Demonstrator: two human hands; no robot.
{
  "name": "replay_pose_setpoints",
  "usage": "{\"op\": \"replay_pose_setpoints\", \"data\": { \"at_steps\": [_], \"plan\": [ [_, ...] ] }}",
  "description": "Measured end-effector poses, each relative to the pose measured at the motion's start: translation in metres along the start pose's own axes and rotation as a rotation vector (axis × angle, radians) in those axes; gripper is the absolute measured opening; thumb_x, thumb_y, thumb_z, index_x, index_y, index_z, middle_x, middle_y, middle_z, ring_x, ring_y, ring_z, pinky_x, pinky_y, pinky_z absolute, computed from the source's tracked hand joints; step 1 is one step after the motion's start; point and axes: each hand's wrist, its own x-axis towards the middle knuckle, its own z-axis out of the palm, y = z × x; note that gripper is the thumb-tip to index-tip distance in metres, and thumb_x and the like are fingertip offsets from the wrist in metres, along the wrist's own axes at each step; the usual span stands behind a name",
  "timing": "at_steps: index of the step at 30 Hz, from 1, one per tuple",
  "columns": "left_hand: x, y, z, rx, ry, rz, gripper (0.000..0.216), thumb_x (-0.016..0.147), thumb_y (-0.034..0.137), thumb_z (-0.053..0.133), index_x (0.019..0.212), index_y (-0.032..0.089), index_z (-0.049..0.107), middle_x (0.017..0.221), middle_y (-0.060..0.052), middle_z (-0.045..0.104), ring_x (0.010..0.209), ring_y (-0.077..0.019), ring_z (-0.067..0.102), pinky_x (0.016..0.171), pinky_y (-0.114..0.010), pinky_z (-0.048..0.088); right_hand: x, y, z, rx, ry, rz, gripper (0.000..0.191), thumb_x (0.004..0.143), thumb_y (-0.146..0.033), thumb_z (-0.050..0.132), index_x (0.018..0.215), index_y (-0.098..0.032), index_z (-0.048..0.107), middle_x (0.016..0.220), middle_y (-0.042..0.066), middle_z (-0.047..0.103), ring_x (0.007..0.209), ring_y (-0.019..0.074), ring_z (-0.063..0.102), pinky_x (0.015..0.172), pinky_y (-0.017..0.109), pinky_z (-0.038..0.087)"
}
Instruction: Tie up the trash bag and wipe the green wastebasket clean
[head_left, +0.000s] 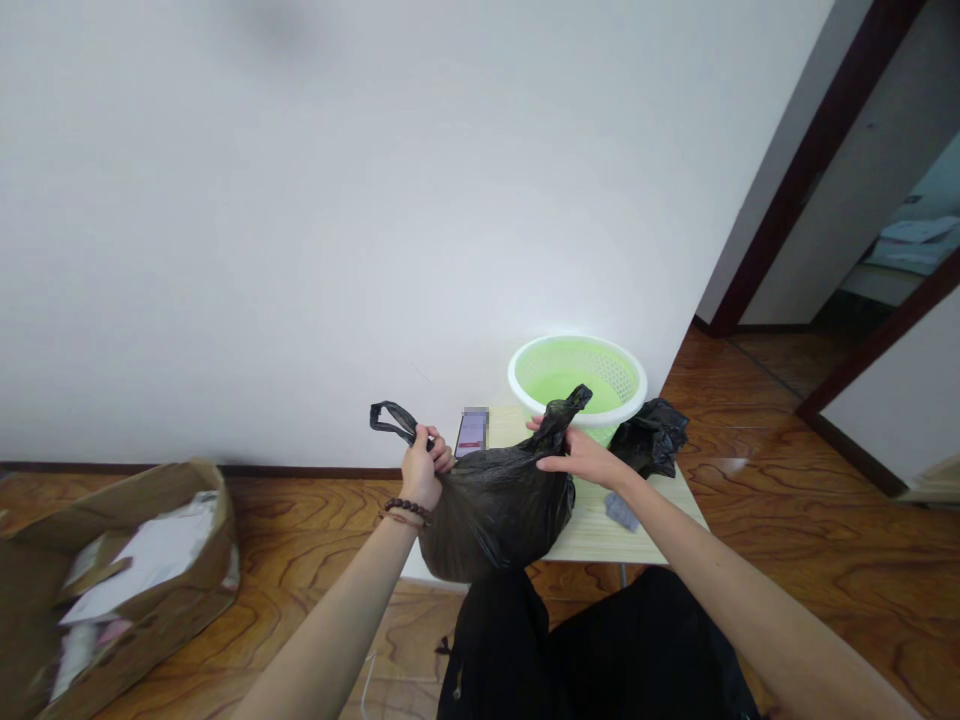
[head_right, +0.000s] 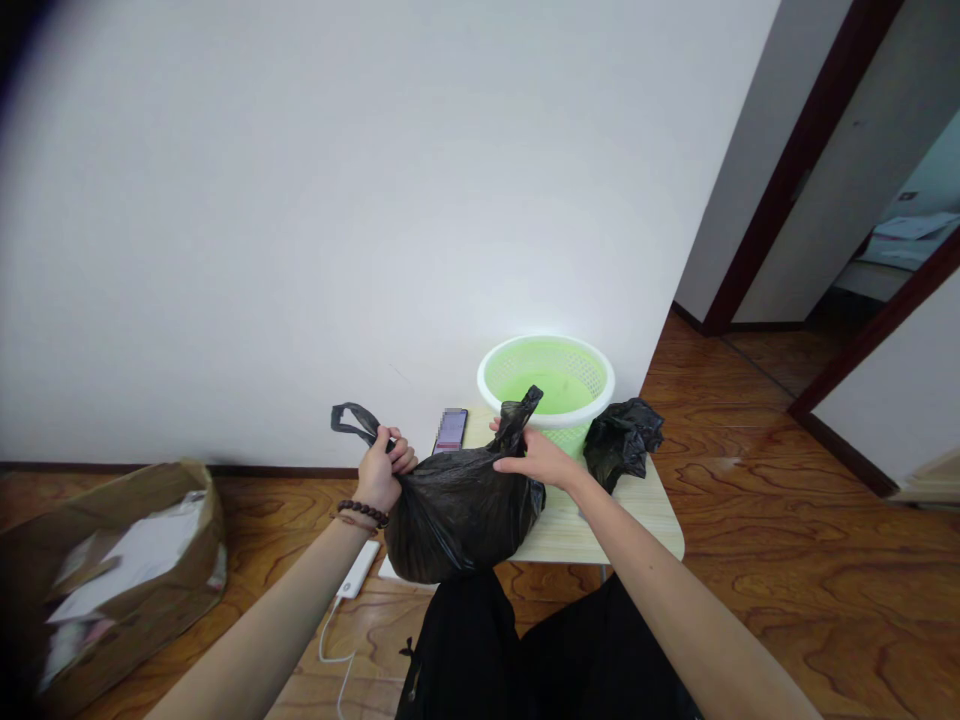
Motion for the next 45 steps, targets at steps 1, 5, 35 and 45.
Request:
{"op": "replay_pose_setpoints", "data": {
  "at_steps": [1,5,35,45],
  "plan": [
    [-0.001,-0.001,0.001,0.01,-0.023,-0.003,0.025,0.083,0.042,0.049,0.072,0.02,0.045,0.042,0.01,0.022,0.03,-0.0038,0.019,0.035,-0.018,0.014,0.002,0.004,0.003,-0.05,0.008,0.009,0.064,0.056,-0.024,0.075,0.117,-0.024,0.056,0.127,0.004,0.053,0.12,0.0232,0.043,0.107,0.044,0.022],
    [-0.007,-0.001,0.005,0.071,-0.109,-0.051,0.028,0.081,0.045,0.051,0.072,0.019,0.046,0.044,0.01,0.021,0.031,-0.0028,0.02,0.035,-0.017,0.014,0.011,0.027,0.018,-0.045,0.108,0.069,0.04,0.065,-0.042,0.069,0.099,-0.022,0.066,0.11,0.005,0.063,0.111,0.0251,0.051,0.104,0.046,0.027],
    [0.005,0.017,-0.018,-0.016,-0.056,-0.121,0.024,0.083,0.037,0.05,0.07,0.02,0.041,0.045,0.01,0.017,0.03,-0.0039,0.017,0.033,-0.016,0.011,0.028,0.038,0.064,0.814,0.247,0.237,0.029,0.075,-0.038,0.048,0.053,-0.021,0.039,0.04,-0.011,0.019,0.034,0.0057,0.017,0.049,0.025,0.039],
    [-0.005,0.019,-0.02,0.031,-0.115,-0.116,0.029,0.082,0.047,0.048,0.074,0.02,0.044,0.045,0.009,0.028,0.033,-0.0053,0.028,0.034,-0.017,0.02,0.028,0.023,0.057,0.886,0.401,0.295,0.034,0.076,-0.047,0.052,0.056,-0.021,0.041,0.04,-0.009,0.026,0.039,0.0078,0.031,0.052,0.027,0.042]
  ]
}}
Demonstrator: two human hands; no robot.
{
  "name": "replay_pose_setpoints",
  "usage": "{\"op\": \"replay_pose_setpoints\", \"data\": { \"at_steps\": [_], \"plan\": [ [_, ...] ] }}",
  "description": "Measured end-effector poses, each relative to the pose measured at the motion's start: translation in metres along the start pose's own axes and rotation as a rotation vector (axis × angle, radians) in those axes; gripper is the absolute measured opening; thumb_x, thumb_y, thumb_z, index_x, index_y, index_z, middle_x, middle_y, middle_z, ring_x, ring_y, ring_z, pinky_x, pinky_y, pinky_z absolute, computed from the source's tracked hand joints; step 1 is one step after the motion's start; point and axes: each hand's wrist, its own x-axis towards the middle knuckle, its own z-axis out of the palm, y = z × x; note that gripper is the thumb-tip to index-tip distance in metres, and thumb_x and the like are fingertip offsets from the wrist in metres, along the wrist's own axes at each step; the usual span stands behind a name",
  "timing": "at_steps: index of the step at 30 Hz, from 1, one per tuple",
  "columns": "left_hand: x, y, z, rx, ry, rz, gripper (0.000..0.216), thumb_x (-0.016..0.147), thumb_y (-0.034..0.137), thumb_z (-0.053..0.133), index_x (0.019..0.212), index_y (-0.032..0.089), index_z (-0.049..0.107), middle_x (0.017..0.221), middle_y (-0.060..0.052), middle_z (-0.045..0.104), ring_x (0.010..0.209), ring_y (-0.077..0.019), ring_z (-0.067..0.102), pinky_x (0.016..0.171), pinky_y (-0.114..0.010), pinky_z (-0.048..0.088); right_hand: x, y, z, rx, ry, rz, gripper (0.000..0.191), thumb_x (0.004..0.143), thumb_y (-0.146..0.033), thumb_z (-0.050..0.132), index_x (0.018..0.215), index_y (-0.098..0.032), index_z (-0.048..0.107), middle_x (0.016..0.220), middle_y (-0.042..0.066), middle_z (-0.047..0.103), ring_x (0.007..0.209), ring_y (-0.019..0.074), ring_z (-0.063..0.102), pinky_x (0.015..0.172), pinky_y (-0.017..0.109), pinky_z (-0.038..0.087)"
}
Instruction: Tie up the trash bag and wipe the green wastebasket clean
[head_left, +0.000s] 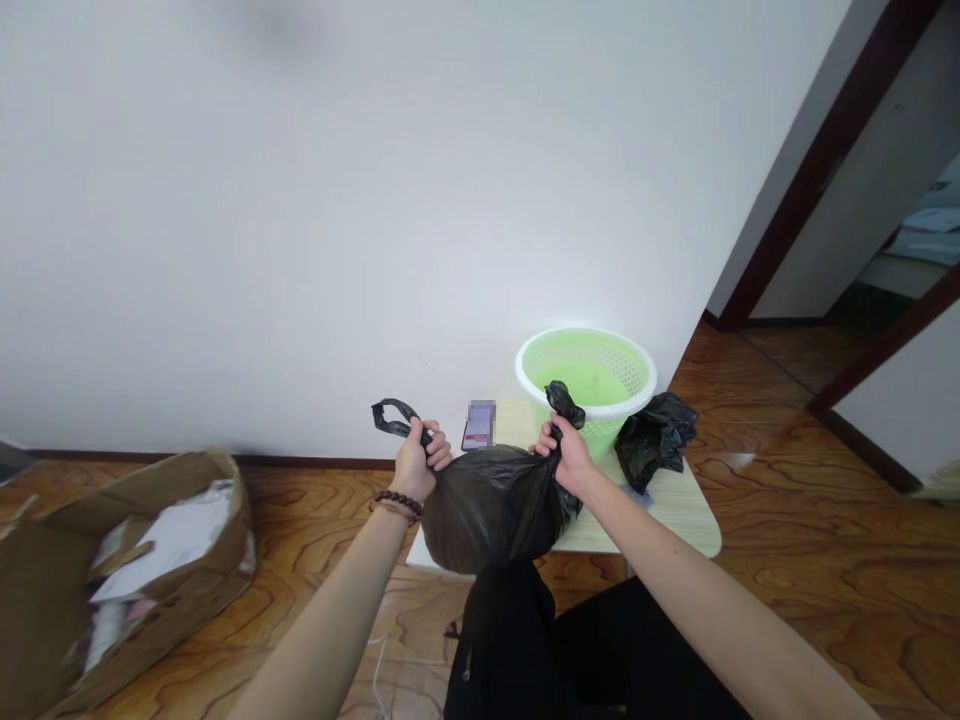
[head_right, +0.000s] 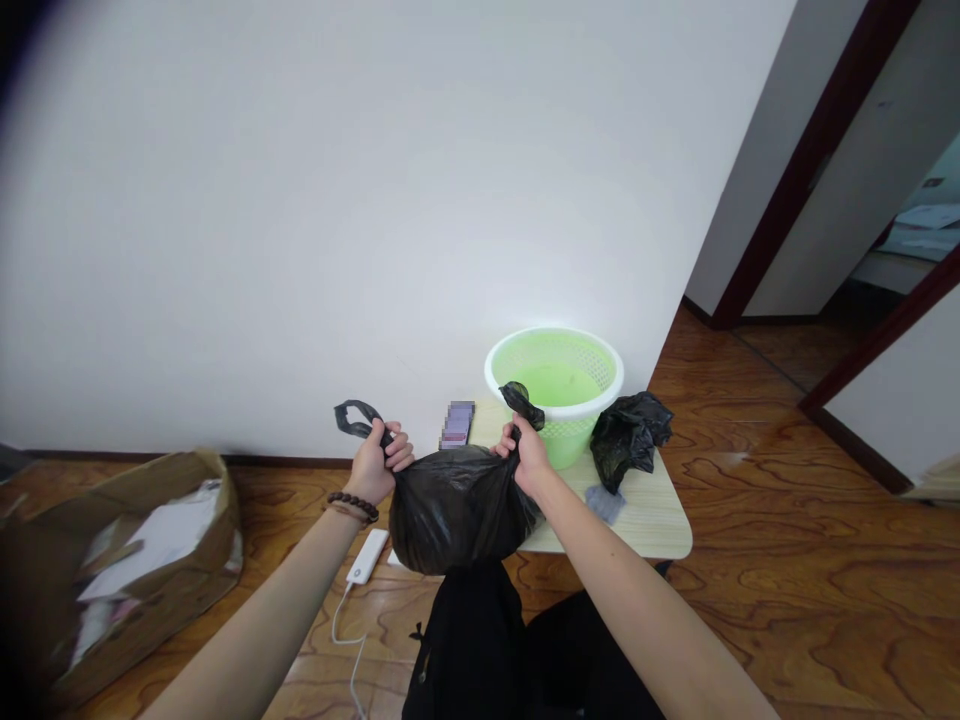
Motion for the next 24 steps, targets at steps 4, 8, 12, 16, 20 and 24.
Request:
{"op": "replay_pose_setpoints", "data": {
  "at_steps": [4,8,12,16,20,24],
  "plan": [
    [0.009,0.0,0.003,0.179,0.171,0.019,0.029,0.081,0.047,0.045,0.069,0.02,0.039,0.042,0.011,0.019,0.029,-0.0039,0.014,0.032,-0.017,0.008,-0.004,-0.007,0.006,0.038,0.021,-0.027,0.032,0.076,-0.041,0.056,0.057,-0.021,0.039,0.042,-0.011,0.021,0.037,0.0061,0.026,0.049,0.024,0.04],
    [0.014,0.003,0.012,0.472,0.181,-0.036,0.018,0.076,0.036,0.047,0.072,0.02,0.04,0.045,0.01,0.026,0.031,-0.0038,0.018,0.033,-0.017,0.01,-0.01,-0.019,0.017,-0.007,0.009,-0.085,0.028,0.075,-0.037,0.057,0.059,-0.021,0.04,0.044,-0.01,0.022,0.039,0.0061,0.026,0.049,0.022,0.037],
    [0.008,0.004,0.02,0.566,0.006,-0.116,0.016,0.072,0.027,0.044,0.083,0.016,0.049,0.051,0.008,0.029,0.036,-0.0041,0.022,0.036,-0.017,0.013,-0.016,-0.03,0.023,-0.105,-0.071,-0.123,0.023,0.075,-0.036,0.053,0.061,-0.02,0.043,0.046,-0.01,0.022,0.041,0.0068,0.026,0.051,0.022,0.036],
    [-0.001,0.0,0.023,0.679,-0.175,-0.02,0.023,0.077,0.034,0.044,0.085,0.014,0.052,0.053,0.008,0.026,0.041,-0.0049,0.026,0.041,-0.018,0.019,-0.018,-0.037,0.025,-0.273,-0.119,-0.175,0.02,0.076,-0.036,0.044,0.063,-0.021,0.043,0.048,-0.009,0.022,0.043,0.0078,0.026,0.054,0.023,0.036],
    [-0.002,-0.006,0.028,1.053,-0.236,0.007,0.036,0.08,0.044,0.04,0.087,0.014,0.058,0.051,0.005,0.035,0.044,-0.0085,0.033,0.045,-0.022,0.024,-0.02,-0.042,0.03,-0.748,-0.172,-0.371,0.025,0.08,-0.034,0.036,0.061,-0.02,0.043,0.056,-0.004,0.041,0.058,0.0118,0.043,0.065,0.026,0.037],
    [0.004,-0.008,0.036,1.362,-0.185,0.15,0.038,0.08,0.04,0.038,0.086,0.014,0.065,0.056,0.001,0.049,0.054,-0.0137,0.045,0.055,-0.025,0.031,-0.027,-0.052,0.041,-1.312,-0.147,-0.589,0.025,0.082,-0.029,0.036,0.062,-0.019,0.047,0.077,0.002,0.052,0.08,0.0154,0.047,0.076,0.026,0.035]
  ]
}}
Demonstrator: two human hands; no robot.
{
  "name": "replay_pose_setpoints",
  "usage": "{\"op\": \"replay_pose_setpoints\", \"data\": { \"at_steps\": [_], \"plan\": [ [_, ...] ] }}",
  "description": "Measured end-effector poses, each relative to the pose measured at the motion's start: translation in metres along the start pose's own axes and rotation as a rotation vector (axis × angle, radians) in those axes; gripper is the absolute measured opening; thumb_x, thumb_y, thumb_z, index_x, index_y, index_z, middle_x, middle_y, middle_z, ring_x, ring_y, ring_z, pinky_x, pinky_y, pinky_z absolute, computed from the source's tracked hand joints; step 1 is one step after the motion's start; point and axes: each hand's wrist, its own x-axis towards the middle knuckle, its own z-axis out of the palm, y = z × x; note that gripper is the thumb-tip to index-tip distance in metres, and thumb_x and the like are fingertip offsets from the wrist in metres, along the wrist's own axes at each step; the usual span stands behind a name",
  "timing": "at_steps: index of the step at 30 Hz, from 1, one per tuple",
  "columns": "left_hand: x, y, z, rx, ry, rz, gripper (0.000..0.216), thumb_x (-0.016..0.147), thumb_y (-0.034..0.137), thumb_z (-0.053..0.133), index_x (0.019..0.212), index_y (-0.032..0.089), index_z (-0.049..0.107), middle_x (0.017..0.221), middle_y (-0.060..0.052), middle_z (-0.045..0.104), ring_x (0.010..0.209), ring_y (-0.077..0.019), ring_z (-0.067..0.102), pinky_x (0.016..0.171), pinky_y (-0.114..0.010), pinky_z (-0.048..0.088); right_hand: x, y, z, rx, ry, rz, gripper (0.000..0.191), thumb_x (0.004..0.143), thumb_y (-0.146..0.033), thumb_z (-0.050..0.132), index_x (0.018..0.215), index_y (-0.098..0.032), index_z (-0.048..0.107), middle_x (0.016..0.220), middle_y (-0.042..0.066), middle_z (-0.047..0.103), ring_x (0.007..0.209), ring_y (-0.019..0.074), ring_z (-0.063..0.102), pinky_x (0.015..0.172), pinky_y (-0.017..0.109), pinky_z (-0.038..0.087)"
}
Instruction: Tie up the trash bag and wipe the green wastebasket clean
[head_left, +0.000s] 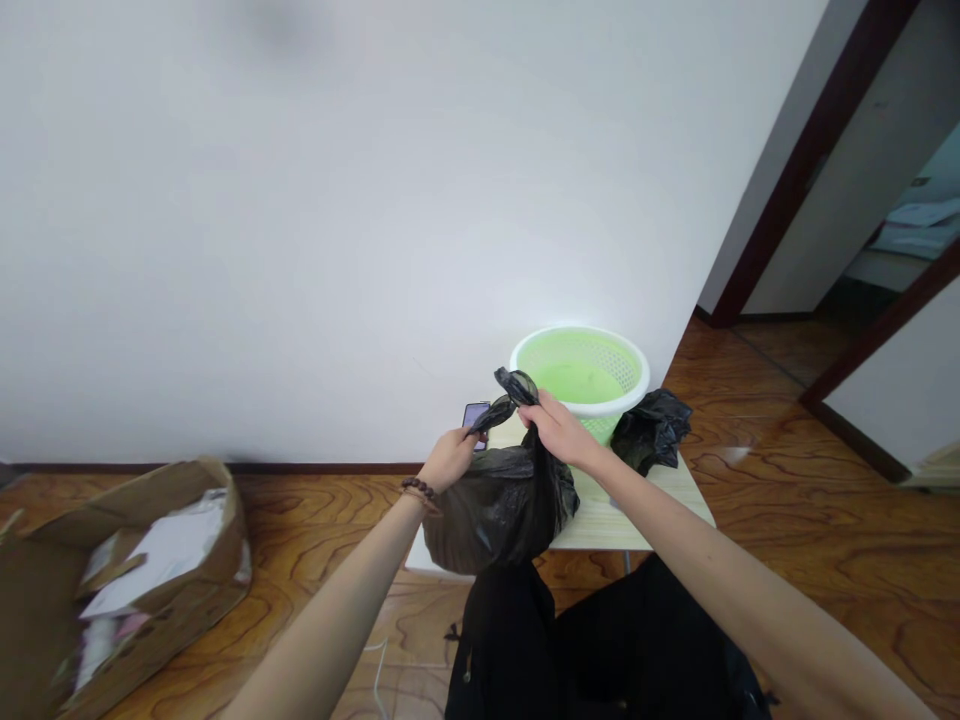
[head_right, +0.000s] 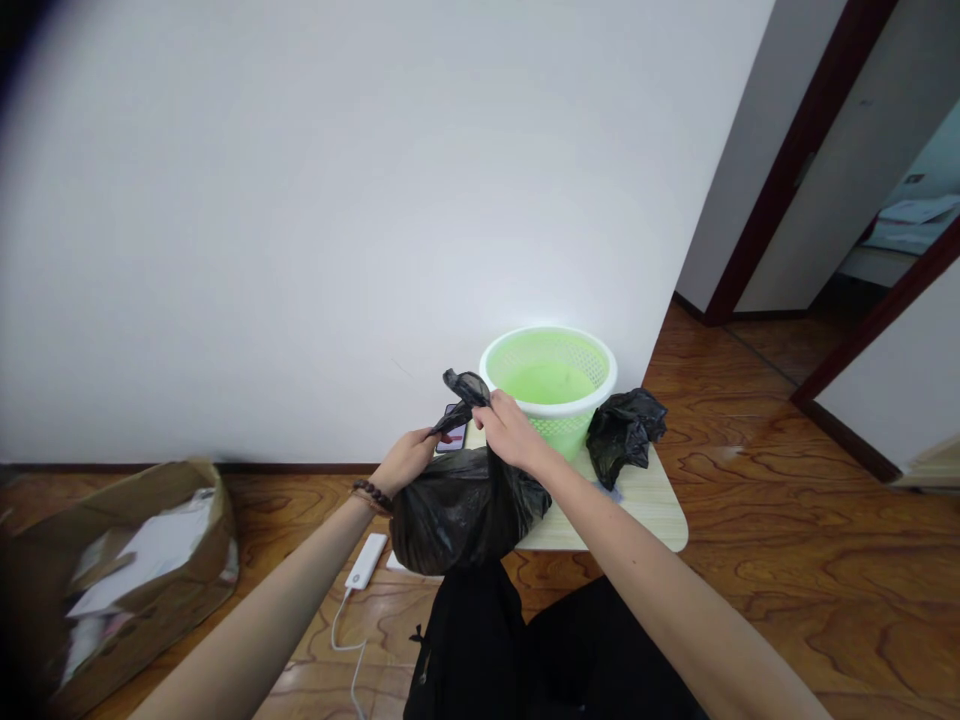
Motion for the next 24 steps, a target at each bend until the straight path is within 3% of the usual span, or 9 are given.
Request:
{"op": "replay_pose_setpoints", "data": {
  "at_steps": [2,5,9,14,18,24],
  "plan": [
    [0.002,0.003,0.001,0.037,0.029,0.007,0.039,0.081,0.038,0.036,0.087,0.014,0.066,0.059,-0.001,0.053,0.058,-0.0154,0.048,0.058,-0.026,0.033,0.002,-0.008,-0.007,-0.228,-0.019,-0.038,0.025,0.083,-0.027,0.037,0.065,-0.017,0.051,0.082,0.006,0.053,0.084,0.0166,0.048,0.077,0.026,0.034],
    [0.002,0.006,0.002,0.038,0.025,0.025,0.04,0.081,0.038,0.035,0.088,0.013,0.066,0.058,-0.001,0.053,0.057,-0.0157,0.049,0.058,-0.026,0.034,0.007,-0.019,-0.02,-0.424,-0.084,0.028,0.028,0.084,-0.025,0.036,0.07,-0.015,0.058,0.076,0.008,0.057,0.076,0.0171,0.051,0.071,0.026,0.035],
    [0.002,0.011,0.007,-0.017,-0.029,0.088,0.039,0.082,0.036,0.036,0.094,0.013,0.065,0.057,0.0,0.051,0.054,-0.014,0.046,0.054,-0.025,0.033,0.017,-0.027,-0.03,-0.394,-0.261,0.101,0.031,0.085,-0.027,0.038,0.074,-0.014,0.065,0.065,0.006,0.061,0.064,0.0162,0.055,0.06,0.024,0.035],
    [0.004,0.015,0.016,-0.143,-0.049,0.056,0.038,0.083,0.039,0.036,0.093,0.012,0.062,0.058,0.001,0.046,0.052,-0.0121,0.042,0.05,-0.023,0.03,0.027,-0.022,-0.026,-0.223,-0.338,0.117,0.03,0.085,-0.029,0.04,0.082,-0.014,0.066,0.073,0.006,0.066,0.062,0.0142,0.057,0.058,0.022,0.036],
    [0.002,0.017,0.018,-0.157,-0.097,0.05,0.032,0.083,0.039,0.037,0.084,0.014,0.057,0.058,0.001,0.046,0.053,-0.0118,0.041,0.05,-0.023,0.029,0.028,-0.014,-0.019,-0.219,-0.324,0.055,0.024,0.085,-0.022,0.041,0.084,-0.015,0.064,0.079,0.006,0.067,0.069,0.0148,0.058,0.063,0.022,0.038],
    [0.005,0.018,0.02,0.101,-0.047,0.092,0.027,0.084,0.031,0.035,0.081,0.015,0.057,0.072,-0.007,0.059,0.067,-0.0172,0.053,0.062,-0.026,0.035,0.025,-0.009,-0.012,-0.283,-0.178,0.014,0.021,0.086,-0.028,0.044,0.088,-0.014,0.06,0.075,0.006,0.065,0.068,0.015,0.057,0.064,0.023,0.038]
  ]
}}
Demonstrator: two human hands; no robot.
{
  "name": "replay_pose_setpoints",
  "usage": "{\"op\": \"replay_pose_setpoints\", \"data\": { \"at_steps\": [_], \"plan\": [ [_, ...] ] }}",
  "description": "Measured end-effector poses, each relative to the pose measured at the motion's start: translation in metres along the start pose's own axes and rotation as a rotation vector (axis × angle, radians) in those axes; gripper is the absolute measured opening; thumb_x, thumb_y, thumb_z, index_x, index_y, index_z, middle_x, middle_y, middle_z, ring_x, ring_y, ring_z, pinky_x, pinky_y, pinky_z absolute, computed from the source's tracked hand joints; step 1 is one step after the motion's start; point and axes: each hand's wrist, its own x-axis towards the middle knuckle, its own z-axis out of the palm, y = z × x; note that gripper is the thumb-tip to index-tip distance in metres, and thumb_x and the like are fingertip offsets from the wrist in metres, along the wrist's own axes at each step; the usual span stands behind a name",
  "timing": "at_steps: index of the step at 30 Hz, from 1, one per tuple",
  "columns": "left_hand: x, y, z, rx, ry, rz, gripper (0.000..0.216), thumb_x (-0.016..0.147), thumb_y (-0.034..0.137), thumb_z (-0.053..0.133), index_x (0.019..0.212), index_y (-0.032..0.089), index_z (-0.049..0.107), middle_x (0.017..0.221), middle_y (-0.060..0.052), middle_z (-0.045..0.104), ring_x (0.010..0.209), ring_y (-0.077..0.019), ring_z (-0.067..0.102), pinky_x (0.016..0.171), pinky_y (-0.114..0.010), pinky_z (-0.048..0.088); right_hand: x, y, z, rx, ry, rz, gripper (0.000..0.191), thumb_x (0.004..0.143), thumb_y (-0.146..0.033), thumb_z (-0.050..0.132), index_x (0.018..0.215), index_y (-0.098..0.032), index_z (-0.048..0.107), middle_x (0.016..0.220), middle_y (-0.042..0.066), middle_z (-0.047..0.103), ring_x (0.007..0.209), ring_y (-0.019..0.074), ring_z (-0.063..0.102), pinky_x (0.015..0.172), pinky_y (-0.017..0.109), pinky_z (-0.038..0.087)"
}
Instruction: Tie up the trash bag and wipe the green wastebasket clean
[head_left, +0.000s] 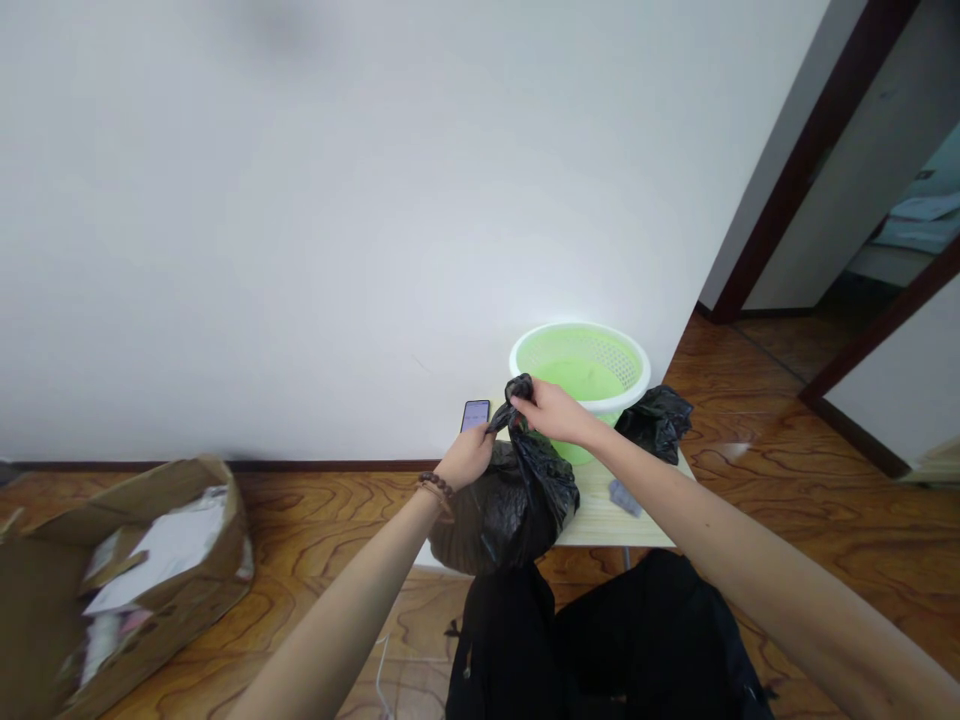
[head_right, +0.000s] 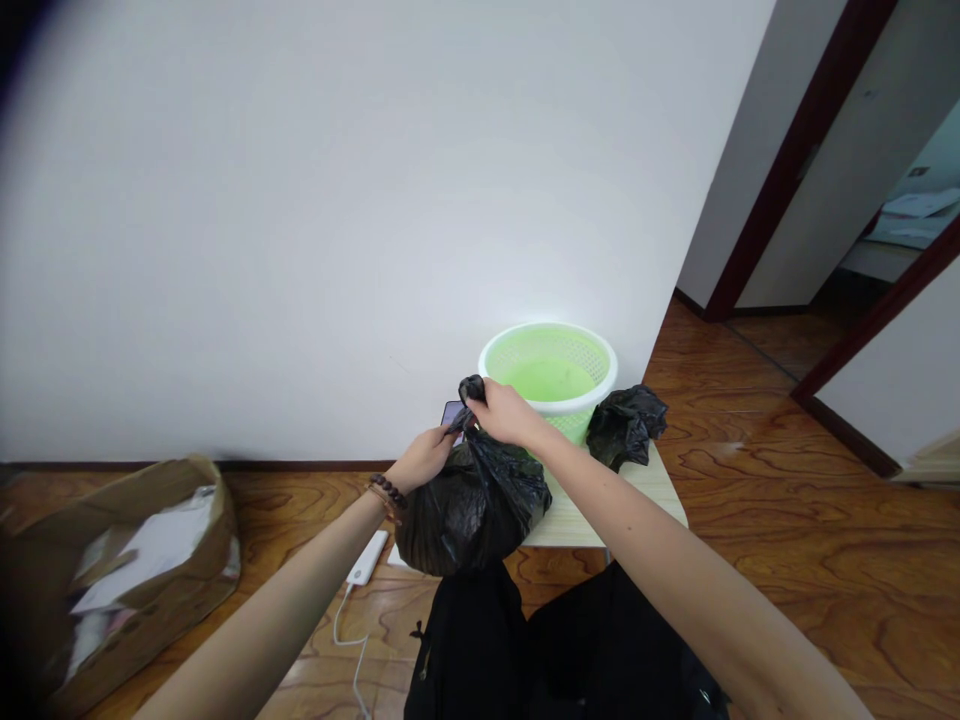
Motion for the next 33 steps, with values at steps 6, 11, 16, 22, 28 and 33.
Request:
{"op": "replay_pose_setpoints", "data": {
  "at_steps": [6,11,16,22,28,33],
  "plan": [
    [0.001,0.007,-0.001,-0.039,0.007,-0.024,0.024,0.08,0.025,0.039,0.077,0.015,0.06,0.071,-0.008,0.062,0.071,-0.0202,0.055,0.066,-0.029,0.038,0.0,0.001,0.001,0.049,-0.01,-0.079,0.02,0.08,-0.032,0.054,0.07,-0.016,0.06,0.061,0.0,0.057,0.057,0.0113,0.049,0.054,0.021,0.031],
    [-0.01,0.019,-0.004,-0.247,-0.055,0.033,0.023,0.074,0.025,0.046,0.086,0.014,0.062,0.068,-0.003,0.06,0.071,-0.0191,0.054,0.066,-0.029,0.041,0.001,0.004,0.003,0.069,0.026,-0.08,0.018,0.079,-0.029,0.055,0.069,-0.015,0.06,0.059,-0.002,0.054,0.056,0.0096,0.045,0.053,0.021,0.029],
    [-0.017,0.02,-0.011,-0.339,-0.141,0.072,0.039,0.067,0.023,0.056,0.104,0.012,0.057,0.073,-0.001,0.059,0.072,-0.0168,0.053,0.07,-0.029,0.042,0.0,0.007,0.004,0.05,0.015,-0.111,0.021,0.081,-0.031,0.053,0.068,-0.015,0.057,0.062,-0.002,0.052,0.058,0.0099,0.044,0.056,0.022,0.03],
    [-0.017,0.025,-0.009,-0.356,-0.227,0.086,0.052,0.062,0.037,0.068,0.107,0.013,0.054,0.081,-0.003,0.059,0.076,-0.0166,0.053,0.071,-0.029,0.043,-0.001,0.008,0.006,-0.013,0.033,-0.169,0.024,0.081,-0.035,0.055,0.066,-0.016,0.052,0.073,0.0,0.049,0.067,0.0109,0.044,0.064,0.024,0.033],
    [-0.018,0.025,-0.001,-0.427,-0.238,0.076,0.042,0.072,0.047,0.057,0.097,0.013,0.059,0.084,-0.004,0.061,0.079,-0.0178,0.054,0.072,-0.029,0.043,-0.003,0.015,0.006,0.019,0.048,-0.173,0.023,0.081,-0.033,0.055,0.067,-0.015,0.055,0.078,0.001,0.047,0.075,0.0124,0.045,0.072,0.026,0.035],
    [-0.017,0.022,-0.001,-0.436,-0.233,0.079,0.037,0.077,0.047,0.049,0.084,0.013,0.061,0.081,-0.003,0.059,0.076,-0.0162,0.052,0.069,-0.026,0.042,-0.002,0.026,0.009,0.054,0.058,-0.13,0.02,0.08,-0.033,0.056,0.074,-0.015,0.059,0.08,0.002,0.051,0.076,0.0129,0.047,0.071,0.026,0.037]
  ]
}}
